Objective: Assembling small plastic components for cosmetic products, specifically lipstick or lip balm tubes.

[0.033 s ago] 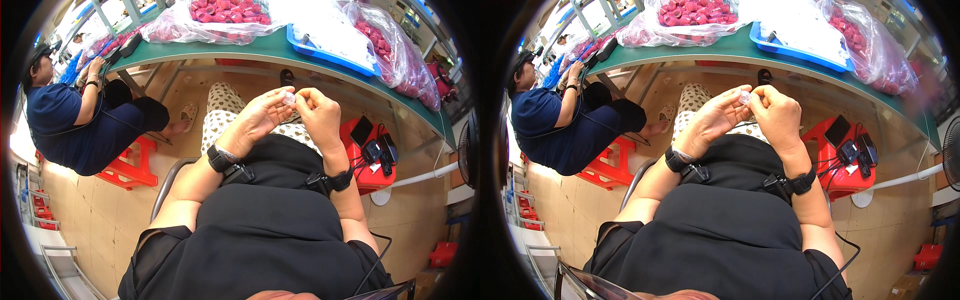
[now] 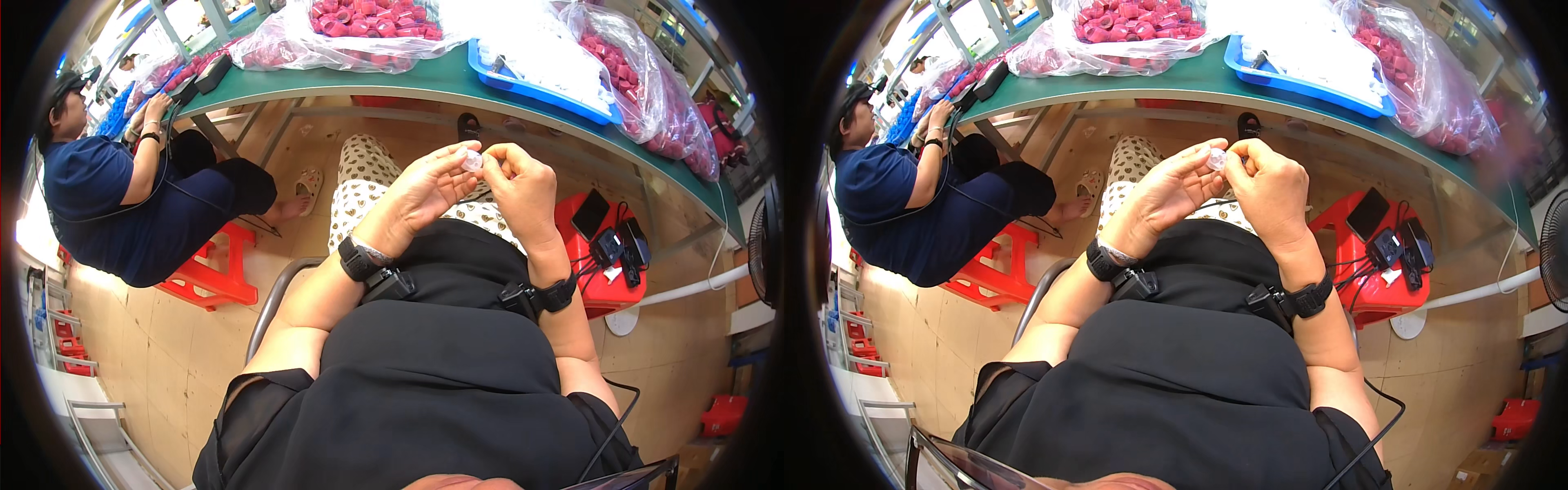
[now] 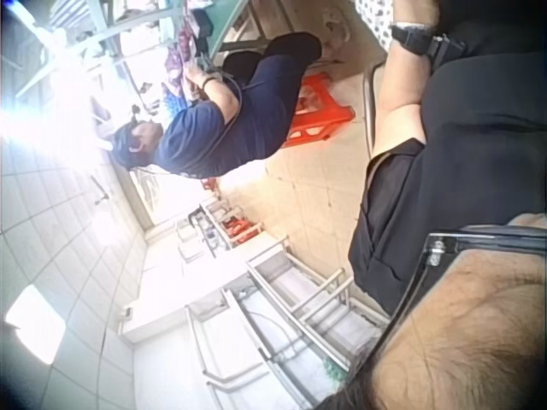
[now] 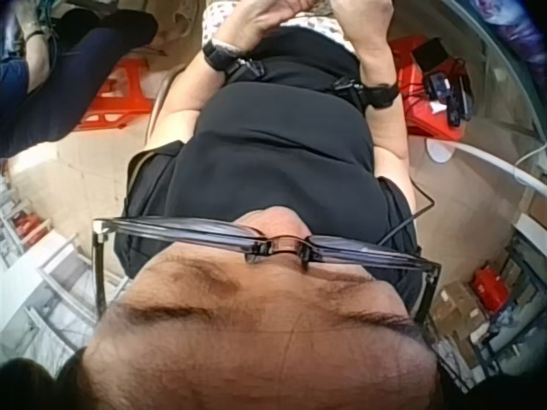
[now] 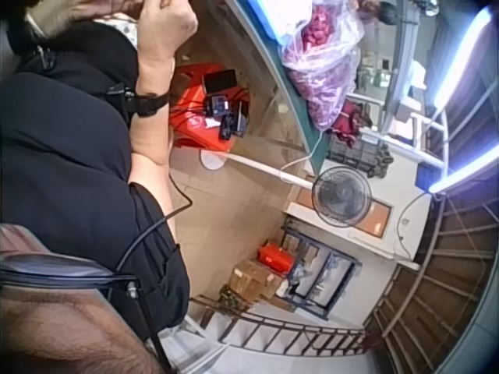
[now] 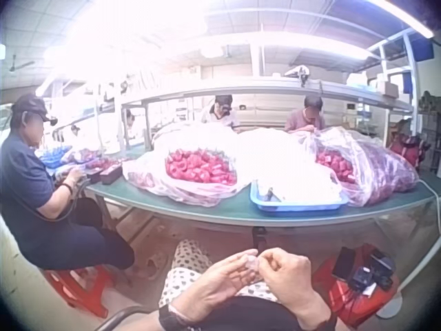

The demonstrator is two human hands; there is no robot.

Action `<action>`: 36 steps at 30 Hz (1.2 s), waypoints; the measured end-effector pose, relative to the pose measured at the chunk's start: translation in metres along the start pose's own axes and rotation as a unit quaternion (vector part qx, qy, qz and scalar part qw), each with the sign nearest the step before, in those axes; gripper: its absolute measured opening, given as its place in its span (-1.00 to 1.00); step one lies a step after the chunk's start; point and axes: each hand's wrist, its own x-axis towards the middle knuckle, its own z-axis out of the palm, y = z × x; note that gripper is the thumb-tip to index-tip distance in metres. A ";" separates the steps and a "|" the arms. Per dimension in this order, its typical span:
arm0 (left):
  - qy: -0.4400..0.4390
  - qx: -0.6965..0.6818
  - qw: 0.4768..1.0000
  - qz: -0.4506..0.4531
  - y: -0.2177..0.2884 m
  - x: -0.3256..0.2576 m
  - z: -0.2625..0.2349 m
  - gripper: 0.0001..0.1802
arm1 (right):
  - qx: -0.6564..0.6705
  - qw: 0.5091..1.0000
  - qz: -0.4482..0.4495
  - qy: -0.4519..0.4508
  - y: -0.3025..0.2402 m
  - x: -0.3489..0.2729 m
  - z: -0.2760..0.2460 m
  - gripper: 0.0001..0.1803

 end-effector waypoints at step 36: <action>0.026 0.051 0.998 0.021 -0.001 0.002 0.001 -0.68 | -0.020 0.999 -0.027 0.003 0.001 -0.001 0.005 -0.88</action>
